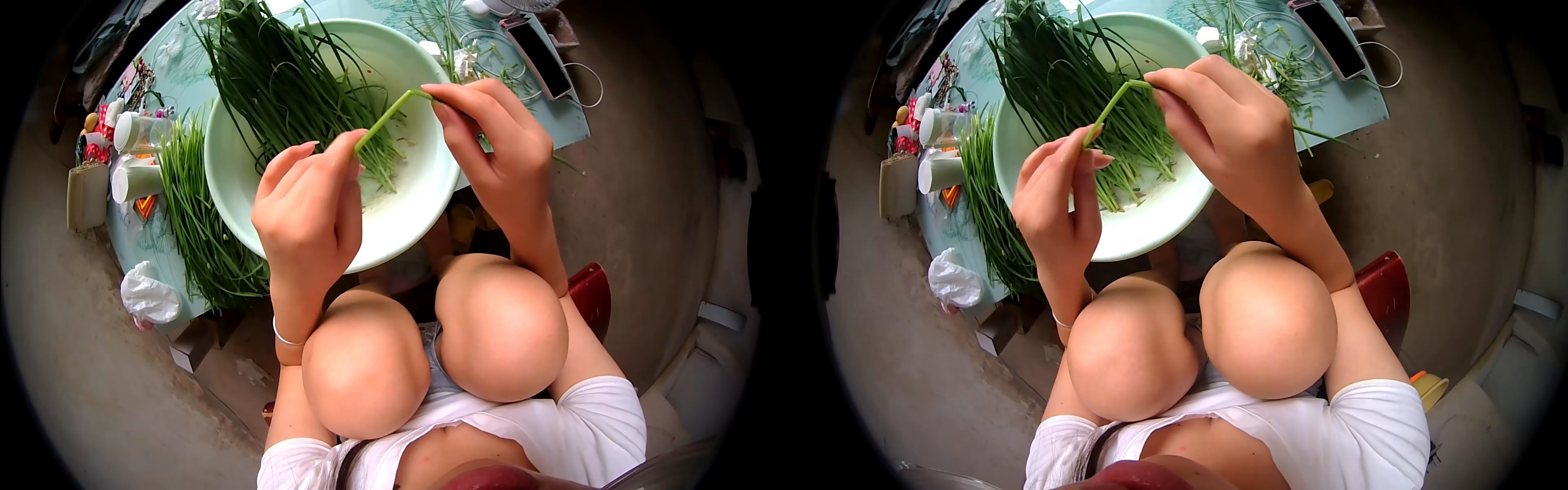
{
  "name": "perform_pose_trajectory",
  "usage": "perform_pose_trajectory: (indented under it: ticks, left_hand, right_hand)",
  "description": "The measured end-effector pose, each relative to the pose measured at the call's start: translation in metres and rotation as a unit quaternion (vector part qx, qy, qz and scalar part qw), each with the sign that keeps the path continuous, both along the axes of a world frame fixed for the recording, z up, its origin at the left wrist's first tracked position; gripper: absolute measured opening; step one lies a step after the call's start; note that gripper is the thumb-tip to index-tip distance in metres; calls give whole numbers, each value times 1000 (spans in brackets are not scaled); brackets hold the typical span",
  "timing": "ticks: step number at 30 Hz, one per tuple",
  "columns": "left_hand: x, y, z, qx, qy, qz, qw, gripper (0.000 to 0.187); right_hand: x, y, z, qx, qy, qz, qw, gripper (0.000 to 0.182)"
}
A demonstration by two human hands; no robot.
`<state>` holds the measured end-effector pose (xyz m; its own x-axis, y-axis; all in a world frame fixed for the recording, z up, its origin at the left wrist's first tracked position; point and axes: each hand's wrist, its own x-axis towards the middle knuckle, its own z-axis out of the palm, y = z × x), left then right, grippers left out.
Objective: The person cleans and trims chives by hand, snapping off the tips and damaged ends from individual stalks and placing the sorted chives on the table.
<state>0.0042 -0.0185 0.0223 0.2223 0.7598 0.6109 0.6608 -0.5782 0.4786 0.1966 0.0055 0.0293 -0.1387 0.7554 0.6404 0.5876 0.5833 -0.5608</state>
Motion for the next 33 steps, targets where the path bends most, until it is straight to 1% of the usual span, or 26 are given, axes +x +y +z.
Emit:
perform_pose_trajectory:
  ticks: [2, 5, 6, 8, 10, 12, 13, 14, 15, 16, 18, 19, 20, 22, 24, 26, 28, 30, 32, 33]
  left_hand:
    - [2, 1, -1, -3, 11, -21, 1000, 26]
    - [4, -1, 5, -51, 46, -74, 995, 24]
    - [6, -2, 5, -52, 46, -76, 995, 24]
    - [10, -2, 5, -62, 28, -118, 991, 24]
    - [10, -2, 2, -62, 32, -115, 991, 23]
    - [9, -1, -2, -44, 24, -93, 994, 24]
    - [9, -1, -2, -44, 25, -94, 994, 24]
    - [9, -1, -2, -46, 25, -95, 994, 24]
    - [10, -1, -3, -48, 24, -95, 994, 23]
    - [10, -1, -3, -48, 24, -97, 994, 23]
    - [12, -1, -3, -54, 19, -107, 993, 22]
    - [14, -1, -3, -53, 19, -110, 992, 22]
    - [15, -1, -4, -56, 19, -113, 992, 22]
    - [18, 1, -6, -57, 20, -119, 991, 21]
    - [19, 2, -9, -69, 36, -120, 990, 21]
    - [20, 5, -17, -66, 46, -120, 990, 20]
    - [22, 8, -19, -62, 56, -120, 989, 20]
    - [25, 10, -17, -102, 92, -120, 983, 21]
    - [26, 17, -22, -105, 100, -121, 982, 22]
    - [27, 21, -24, -117, 109, -115, 980, 22]
  right_hand:
    - [-1, -1, 2, 6, -6, -14, 1000, 18]
    - [0, 0, 2, 23, -8, -37, 999, 19]
    - [0, 0, 2, 34, -5, -47, 998, 19]
    - [1, 1, 2, 38, 3, -41, 998, 19]
    - [3, -1, 3, 41, 12, -34, 998, 19]
    - [6, -5, 8, -100, 122, 26, 987, 16]
    - [8, -6, 8, -99, 123, 25, 987, 16]
    - [11, -7, 8, -171, 232, 82, 954, 15]
    - [12, -8, 8, -239, 336, 137, 901, 14]
    - [13, -7, 6, -238, 336, 135, 901, 14]
    - [14, -5, 3, -197, 398, 148, 884, 16]
    - [13, -6, 5, -184, 432, 132, 873, 16]
    - [17, -6, 5, -182, 432, 130, 874, 16]
    - [29, -5, 5, -143, 418, 104, 891, 17]
    - [41, -7, 9, -127, 436, 98, 885, 18]
    - [61, -11, 11, -82, 412, 79, 904, 23]
    - [84, -20, 15, -58, 427, 62, 900, 23]
    - [107, -29, 20, -17, 454, 32, 890, 24]
    - [122, -40, 43, 32, 455, 42, 889, 26]
    - [139, -52, 52, 34, 467, 28, 883, 29]
